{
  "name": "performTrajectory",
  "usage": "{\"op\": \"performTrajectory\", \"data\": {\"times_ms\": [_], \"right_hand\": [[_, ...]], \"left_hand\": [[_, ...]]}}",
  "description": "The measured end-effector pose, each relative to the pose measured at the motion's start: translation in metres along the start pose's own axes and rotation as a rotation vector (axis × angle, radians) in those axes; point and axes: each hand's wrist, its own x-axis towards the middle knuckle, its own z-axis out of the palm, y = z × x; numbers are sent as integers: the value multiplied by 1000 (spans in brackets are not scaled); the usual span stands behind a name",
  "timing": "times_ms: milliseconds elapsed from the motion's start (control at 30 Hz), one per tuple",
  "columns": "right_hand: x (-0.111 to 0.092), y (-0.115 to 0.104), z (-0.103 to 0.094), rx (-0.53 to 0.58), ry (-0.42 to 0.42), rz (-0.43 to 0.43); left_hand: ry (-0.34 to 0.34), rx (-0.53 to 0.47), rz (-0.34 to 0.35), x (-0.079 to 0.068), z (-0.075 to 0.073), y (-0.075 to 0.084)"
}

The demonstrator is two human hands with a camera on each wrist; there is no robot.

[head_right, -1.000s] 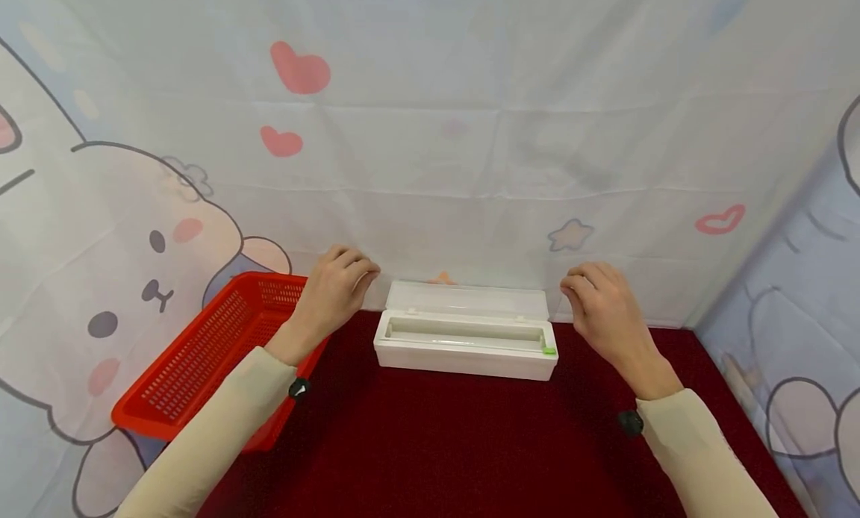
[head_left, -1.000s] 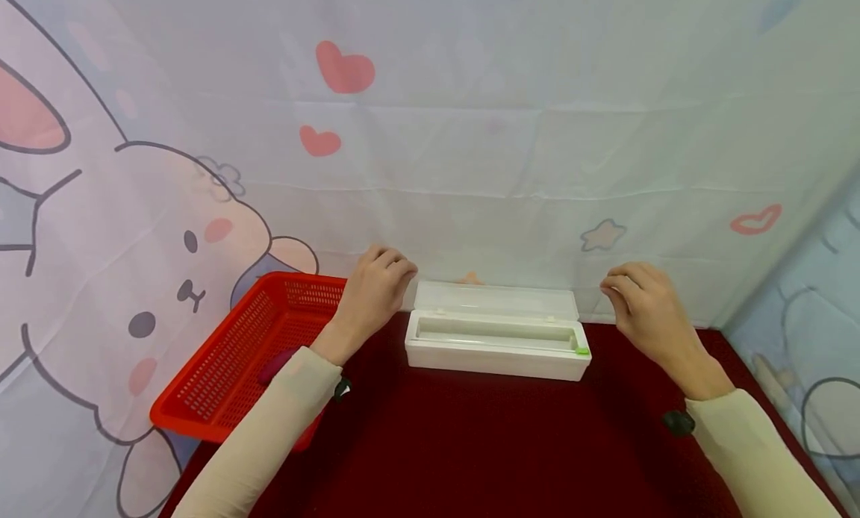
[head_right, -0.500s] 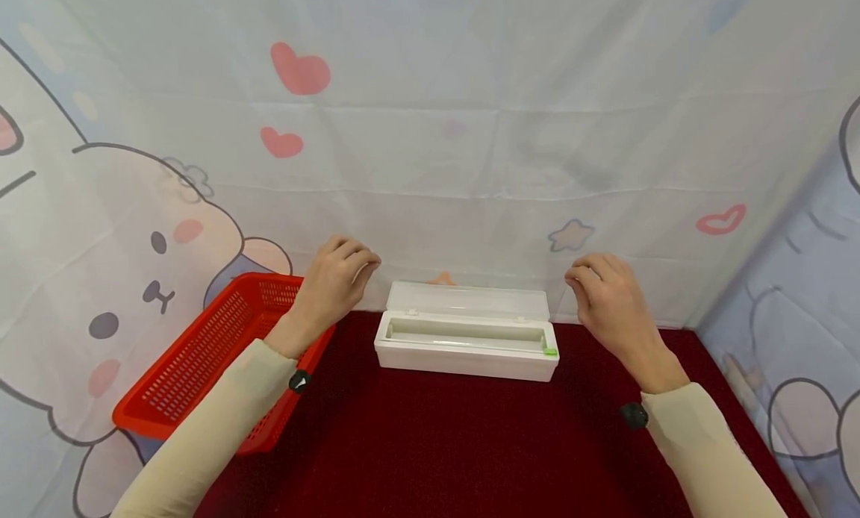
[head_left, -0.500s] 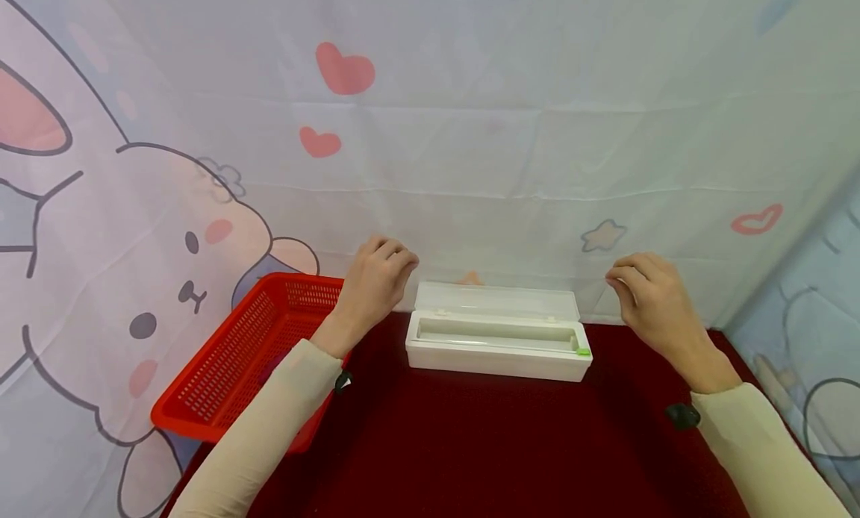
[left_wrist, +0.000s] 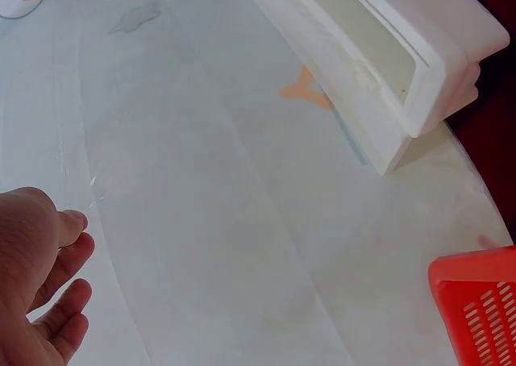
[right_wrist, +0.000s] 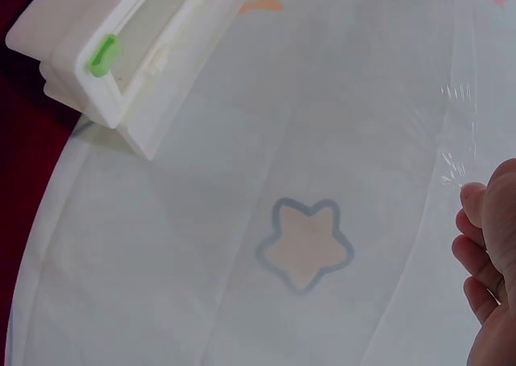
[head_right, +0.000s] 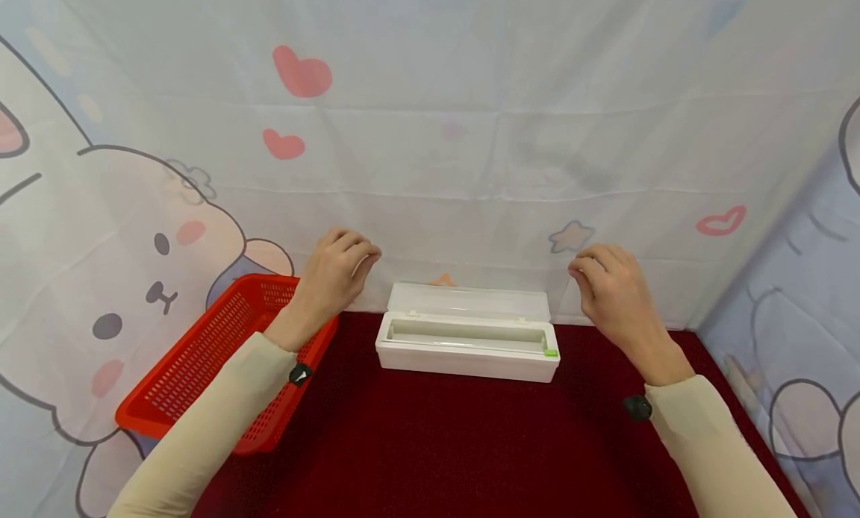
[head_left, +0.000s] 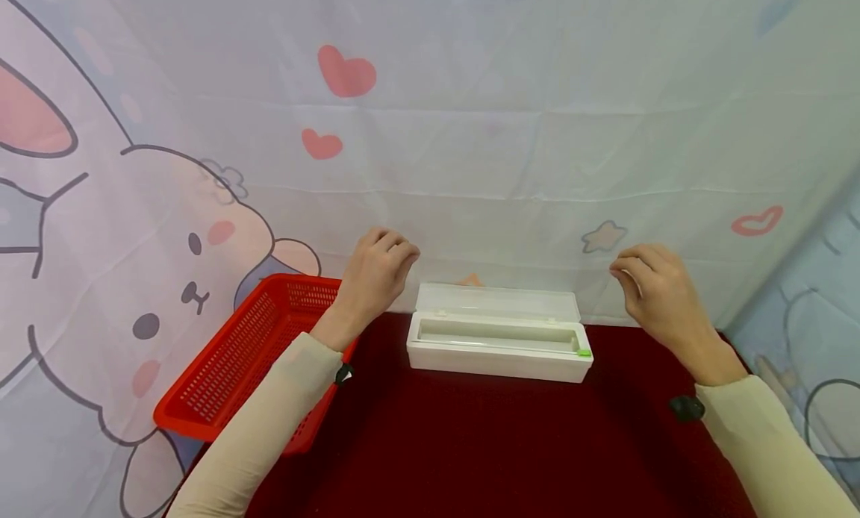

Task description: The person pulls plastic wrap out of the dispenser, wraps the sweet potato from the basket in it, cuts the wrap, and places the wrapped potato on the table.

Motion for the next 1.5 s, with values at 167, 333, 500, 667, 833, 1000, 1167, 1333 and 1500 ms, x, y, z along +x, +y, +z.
{"op": "performTrajectory", "data": {"times_ms": [167, 333, 500, 667, 833, 1000, 1167, 1333, 1500], "right_hand": [[4, 2, -1, 0, 17, -19], [7, 6, -3, 16, 40, -2], [11, 9, -6, 1, 18, 5], [18, 10, -5, 19, 78, -23], [23, 12, -7, 8, 77, -18], [27, 13, -10, 0, 75, -22], [31, 15, -15, -24, 37, -24], [34, 15, -18, -27, 38, -29], [36, 14, -20, -36, 25, -18]], "left_hand": [[19, -8, -2, 3, 0, -1], [37, -16, 4, 7, -1, -1], [38, -13, 12, 12, -3, -2], [45, -3, 27, 17, -6, -5], [59, 0, 41, 22, -9, -6], [76, 0, 49, 27, -12, -7], [57, 6, 32, 31, -15, -6], [53, 9, 30, 33, -17, -5], [57, 10, 30, 33, -18, -5]]}}
